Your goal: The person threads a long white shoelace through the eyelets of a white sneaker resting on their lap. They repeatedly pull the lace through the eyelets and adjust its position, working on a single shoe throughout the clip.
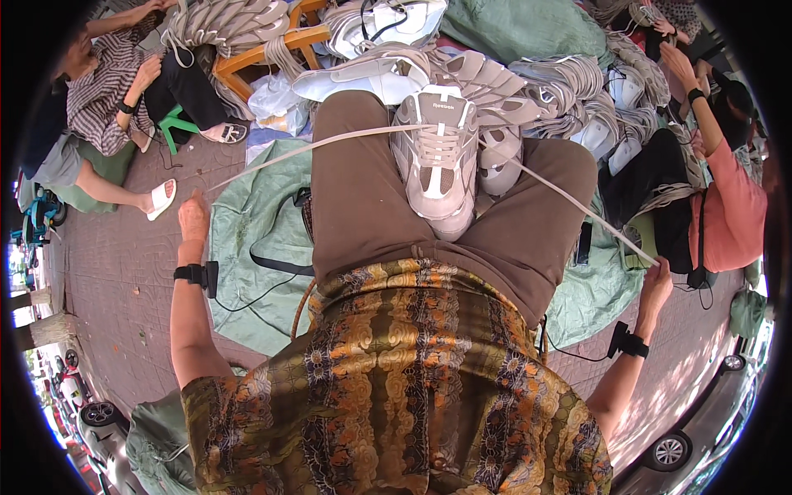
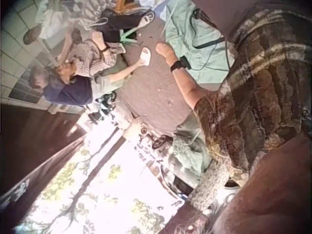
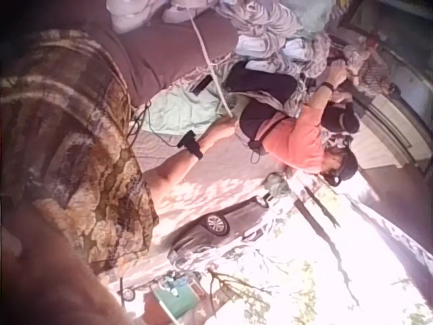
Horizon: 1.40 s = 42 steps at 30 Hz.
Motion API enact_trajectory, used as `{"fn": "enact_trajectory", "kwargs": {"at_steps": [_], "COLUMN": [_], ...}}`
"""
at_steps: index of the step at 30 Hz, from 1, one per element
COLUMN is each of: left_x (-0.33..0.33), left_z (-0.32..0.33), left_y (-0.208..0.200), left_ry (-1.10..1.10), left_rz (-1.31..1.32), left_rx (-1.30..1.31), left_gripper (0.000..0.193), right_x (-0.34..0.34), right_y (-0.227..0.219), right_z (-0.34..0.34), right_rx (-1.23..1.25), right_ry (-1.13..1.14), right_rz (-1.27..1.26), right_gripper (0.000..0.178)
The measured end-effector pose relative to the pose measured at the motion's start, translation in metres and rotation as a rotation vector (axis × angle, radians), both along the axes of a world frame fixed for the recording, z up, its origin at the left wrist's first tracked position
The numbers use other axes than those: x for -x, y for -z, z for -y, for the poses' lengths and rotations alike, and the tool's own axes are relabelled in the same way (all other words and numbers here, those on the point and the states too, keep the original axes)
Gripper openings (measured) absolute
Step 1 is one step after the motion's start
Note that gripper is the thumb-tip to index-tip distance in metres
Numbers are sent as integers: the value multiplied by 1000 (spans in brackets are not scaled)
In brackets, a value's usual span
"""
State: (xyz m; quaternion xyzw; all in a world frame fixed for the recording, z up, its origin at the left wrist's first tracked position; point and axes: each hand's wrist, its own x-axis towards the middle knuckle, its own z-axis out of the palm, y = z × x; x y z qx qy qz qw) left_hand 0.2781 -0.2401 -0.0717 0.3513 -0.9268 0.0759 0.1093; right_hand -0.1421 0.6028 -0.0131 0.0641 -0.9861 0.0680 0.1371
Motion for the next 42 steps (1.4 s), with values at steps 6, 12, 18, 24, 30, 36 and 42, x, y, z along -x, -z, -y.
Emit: {"fn": "enact_trajectory", "kwargs": {"at_steps": [6,12,18,24,30,36,42], "left_x": [111,243,305,298,296,298,298], "left_z": [-85,-199,-242,-253,-254,-256,-255], "left_y": [-68,-96,-41,-20,-23,-24,-25], "left_ry": [262,560,468,467,431,454,440], "left_rz": [-504,-654,-780,-634,-683,-702,-710], "left_rx": [-241,-813,-875,-856,-900,-889,-888], "left_gripper": [14,12,10,15,13,9,10], "right_x": [-24,-10,3,-6,-8,-7,-5], "right_y": [-51,-17,34,53,45,35,11], "right_z": [197,358,413,394,395,398,407], "right_rx": [923,860,684,643,594,417,79], "right_ry": [-411,-771,-656,-599,-617,-739,-891], "right_rz": [293,441,197,380,368,231,56], "right_gripper": [20,14,10,11,12,11,10]}}
